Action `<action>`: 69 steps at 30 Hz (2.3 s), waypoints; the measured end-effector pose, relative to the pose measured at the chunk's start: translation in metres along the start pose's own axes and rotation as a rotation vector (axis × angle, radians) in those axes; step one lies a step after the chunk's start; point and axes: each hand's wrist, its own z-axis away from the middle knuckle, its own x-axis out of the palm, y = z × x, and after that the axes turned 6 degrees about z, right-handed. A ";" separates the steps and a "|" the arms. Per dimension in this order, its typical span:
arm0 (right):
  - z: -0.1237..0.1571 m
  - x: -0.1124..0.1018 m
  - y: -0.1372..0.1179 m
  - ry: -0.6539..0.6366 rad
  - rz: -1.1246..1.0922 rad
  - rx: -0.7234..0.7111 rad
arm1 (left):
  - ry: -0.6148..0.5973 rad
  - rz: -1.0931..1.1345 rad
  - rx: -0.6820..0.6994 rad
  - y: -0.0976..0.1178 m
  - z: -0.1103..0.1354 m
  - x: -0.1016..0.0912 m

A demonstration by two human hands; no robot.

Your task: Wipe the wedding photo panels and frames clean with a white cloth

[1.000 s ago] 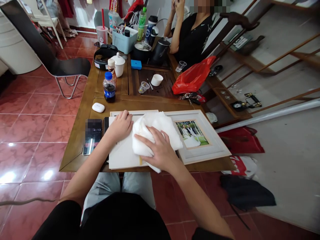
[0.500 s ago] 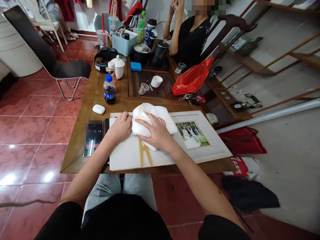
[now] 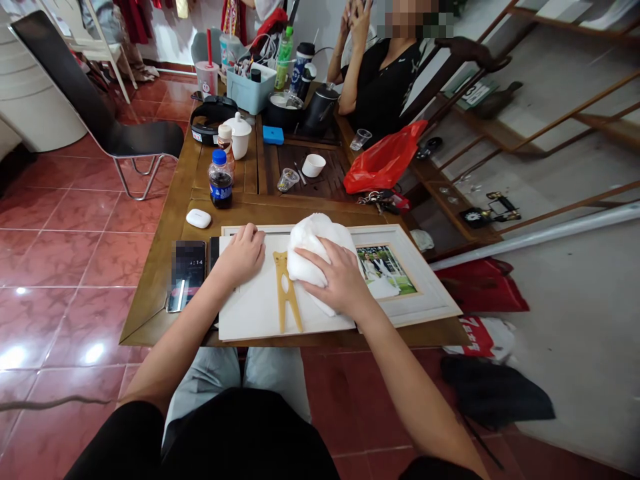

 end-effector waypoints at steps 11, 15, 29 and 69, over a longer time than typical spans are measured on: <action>0.090 -0.009 -0.035 0.137 -0.066 -0.036 | 0.019 0.009 -0.010 0.001 0.000 0.004; 0.091 -0.013 -0.043 0.211 -0.139 -0.011 | 0.013 0.023 -0.017 0.000 0.000 0.004; 0.046 -0.004 -0.153 0.138 -0.021 -0.246 | -0.009 -0.032 -0.033 -0.009 -0.006 0.011; 0.048 -0.005 -0.138 0.188 -0.012 -0.072 | -0.045 -0.035 -0.036 -0.002 -0.003 0.002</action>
